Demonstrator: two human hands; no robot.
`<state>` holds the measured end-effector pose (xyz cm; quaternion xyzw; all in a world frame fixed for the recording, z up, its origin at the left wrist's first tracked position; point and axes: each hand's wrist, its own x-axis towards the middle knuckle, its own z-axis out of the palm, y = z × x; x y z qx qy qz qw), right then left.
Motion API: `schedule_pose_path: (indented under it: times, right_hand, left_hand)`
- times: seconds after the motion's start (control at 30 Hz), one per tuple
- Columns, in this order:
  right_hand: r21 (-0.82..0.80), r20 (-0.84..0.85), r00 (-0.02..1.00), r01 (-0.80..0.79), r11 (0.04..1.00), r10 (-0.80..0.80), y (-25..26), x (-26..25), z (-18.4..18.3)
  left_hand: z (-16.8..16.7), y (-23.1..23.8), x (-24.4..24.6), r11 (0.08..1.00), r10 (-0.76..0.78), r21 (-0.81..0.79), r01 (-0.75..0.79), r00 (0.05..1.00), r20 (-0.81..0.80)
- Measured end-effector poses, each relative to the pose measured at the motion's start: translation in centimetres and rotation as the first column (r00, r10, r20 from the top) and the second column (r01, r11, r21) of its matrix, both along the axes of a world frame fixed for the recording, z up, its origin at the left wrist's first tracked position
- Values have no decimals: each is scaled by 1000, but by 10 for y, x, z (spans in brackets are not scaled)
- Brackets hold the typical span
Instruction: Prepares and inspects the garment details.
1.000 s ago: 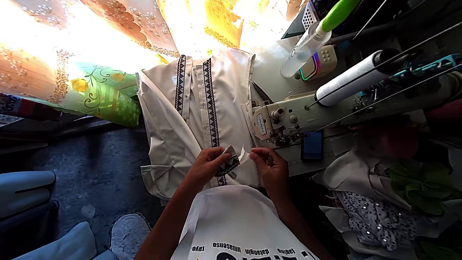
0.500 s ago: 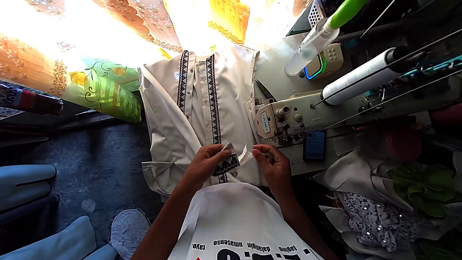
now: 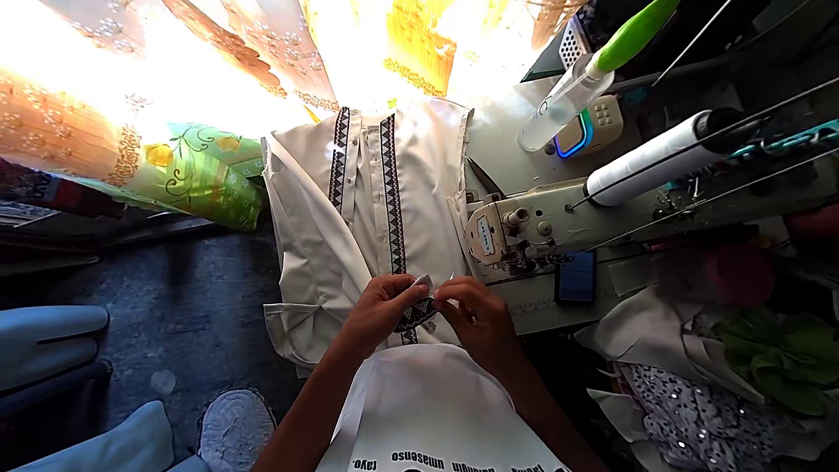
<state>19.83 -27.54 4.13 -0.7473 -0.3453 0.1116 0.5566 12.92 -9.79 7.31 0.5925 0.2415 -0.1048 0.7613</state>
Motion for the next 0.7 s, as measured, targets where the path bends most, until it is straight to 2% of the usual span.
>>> schedule_pose_path:
  times: [0.07,0.1,0.13,0.2,0.27,0.3,0.37,0.43,0.5,0.6,0.7]
  right_hand:
    - [-17,158,987,-15,1000,18,-2,1,-5]
    - [-11,167,986,-21,1000,23,-3,1,-6]
    - [5,118,993,-21,1000,20,-5,2,-6]
    - [4,-83,996,40,999,-40,-11,3,-8]
    - [-135,-244,957,124,983,-154,-23,8,-14]
    - [-217,-265,940,158,963,-214,-29,12,-19]
    - [-320,-201,934,222,921,-294,-40,18,-26]
    - [-332,-120,938,272,903,-326,-48,22,-28]
    - [-341,-123,939,264,902,-322,-53,25,-26]
    - [-238,-313,925,142,961,-214,-47,23,-9]
    - [-90,-530,844,-149,985,79,-27,20,6]
  left_hand:
    - [0,-1,0,1000,4,-11,-4,1000,1]
    - [0,-1,0,1000,5,-11,-5,1000,0]
    - [1,-1,1,1000,6,-8,-6,1000,-4]
    - [2,0,1,1000,12,3,-12,1000,-11]
    - [2,4,1,1000,21,20,-20,1000,-19]
    - [2,6,1,999,24,22,-24,999,-23]
    - [2,9,0,999,28,25,-27,999,-30]
    - [0,11,0,999,31,37,-30,999,-37]
    - [-2,13,-1,998,26,51,-24,999,-31]
    - [-3,14,0,999,5,51,-4,999,-36]
    - [-2,14,0,997,-53,44,55,997,-54]
